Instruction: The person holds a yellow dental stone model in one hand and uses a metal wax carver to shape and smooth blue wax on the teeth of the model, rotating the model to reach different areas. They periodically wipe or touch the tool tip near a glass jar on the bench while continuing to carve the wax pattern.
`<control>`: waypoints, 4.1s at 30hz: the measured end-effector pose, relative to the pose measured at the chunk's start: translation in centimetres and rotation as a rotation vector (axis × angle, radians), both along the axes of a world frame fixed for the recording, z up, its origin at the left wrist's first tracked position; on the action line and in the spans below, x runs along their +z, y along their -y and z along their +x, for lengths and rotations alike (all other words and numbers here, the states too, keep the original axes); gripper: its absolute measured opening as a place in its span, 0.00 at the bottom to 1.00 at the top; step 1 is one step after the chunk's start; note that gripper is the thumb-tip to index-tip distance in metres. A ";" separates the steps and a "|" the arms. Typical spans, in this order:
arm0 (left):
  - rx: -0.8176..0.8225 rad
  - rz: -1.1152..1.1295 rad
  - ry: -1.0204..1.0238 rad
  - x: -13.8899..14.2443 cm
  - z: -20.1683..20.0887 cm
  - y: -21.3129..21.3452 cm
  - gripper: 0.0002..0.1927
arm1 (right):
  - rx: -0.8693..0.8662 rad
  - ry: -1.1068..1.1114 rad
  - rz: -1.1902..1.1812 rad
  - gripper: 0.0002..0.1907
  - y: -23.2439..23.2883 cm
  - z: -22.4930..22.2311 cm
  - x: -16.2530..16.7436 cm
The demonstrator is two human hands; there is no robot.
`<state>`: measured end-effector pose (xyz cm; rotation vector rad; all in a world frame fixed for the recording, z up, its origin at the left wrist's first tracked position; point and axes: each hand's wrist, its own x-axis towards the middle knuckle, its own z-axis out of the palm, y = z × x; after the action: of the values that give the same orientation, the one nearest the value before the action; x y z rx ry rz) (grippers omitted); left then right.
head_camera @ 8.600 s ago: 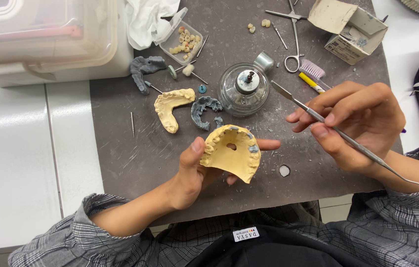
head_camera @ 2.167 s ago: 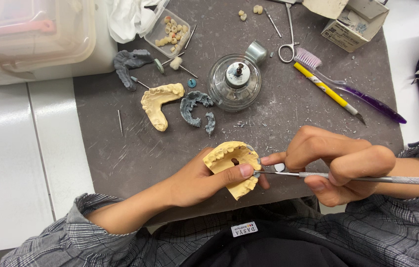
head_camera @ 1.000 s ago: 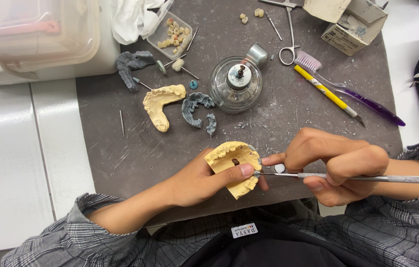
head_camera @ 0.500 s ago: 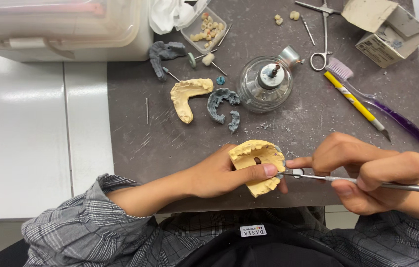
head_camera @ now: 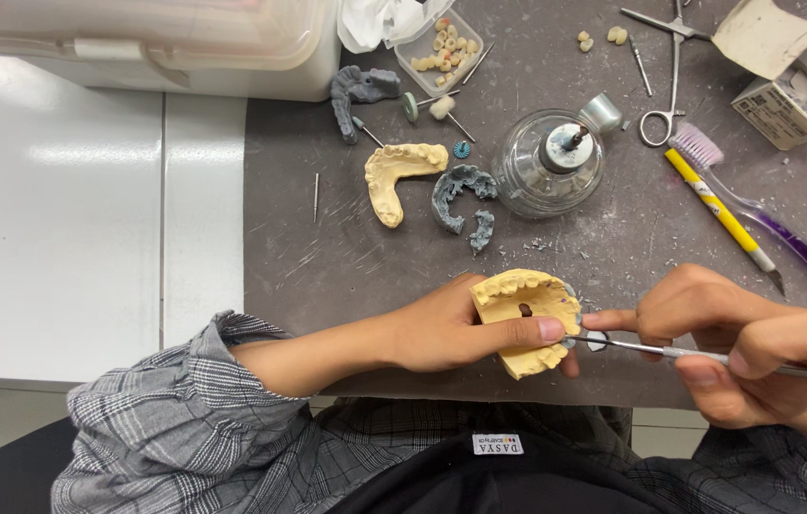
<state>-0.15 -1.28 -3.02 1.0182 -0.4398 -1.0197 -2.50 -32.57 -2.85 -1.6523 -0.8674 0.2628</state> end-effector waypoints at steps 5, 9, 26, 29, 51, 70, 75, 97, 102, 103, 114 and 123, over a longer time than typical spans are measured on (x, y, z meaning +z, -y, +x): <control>-0.002 0.015 0.011 0.0 0.1 -0.1 0.22 | 0.007 0.018 0.040 0.07 -0.1 0.0 -0.1; -0.003 0.014 0.007 0.0 0.1 -0.1 0.22 | -0.002 0.016 0.028 0.06 -0.2 -0.1 -0.1; -0.013 0.094 0.034 0.2 0.1 -0.8 0.20 | 0.011 0.096 0.215 0.13 -3.4 0.9 2.1; -0.017 0.093 0.025 0.3 0.1 -0.9 0.20 | 0.009 0.095 0.208 0.16 -3.6 1.0 2.2; -0.036 0.152 0.034 1.0 0.3 -1.0 0.21 | 0.046 0.107 0.223 0.17 -3.9 1.2 2.8; -0.017 0.182 0.071 1.3 0.3 -1.0 0.21 | 0.063 0.178 0.173 0.18 -4.0 1.3 3.1; -0.014 0.182 0.073 1.2 0.3 -1.0 0.21 | 0.072 0.196 0.150 0.19 -4.1 1.5 3.3; -0.005 0.153 0.039 0.9 0.3 -0.9 0.21 | 0.065 0.174 0.157 0.17 -3.9 1.4 2.9; -0.003 0.168 0.060 0.9 0.3 -0.9 0.20 | 0.066 0.133 0.148 0.16 -3.7 1.4 3.0; -0.002 0.168 0.057 0.9 0.3 -0.9 0.20 | 0.065 0.135 0.146 0.16 -3.7 1.4 2.9; -0.002 0.166 0.027 0.8 0.3 -0.8 0.20 | 0.074 0.140 0.141 0.16 -3.7 1.5 3.1; -0.002 0.189 0.044 0.9 0.4 -0.9 0.20 | 0.068 0.139 0.155 0.16 -3.8 1.4 2.9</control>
<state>0.21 -0.38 -2.08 1.2107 -0.3855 -1.0567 -1.13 -28.78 0.03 -1.5120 -1.0239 0.1247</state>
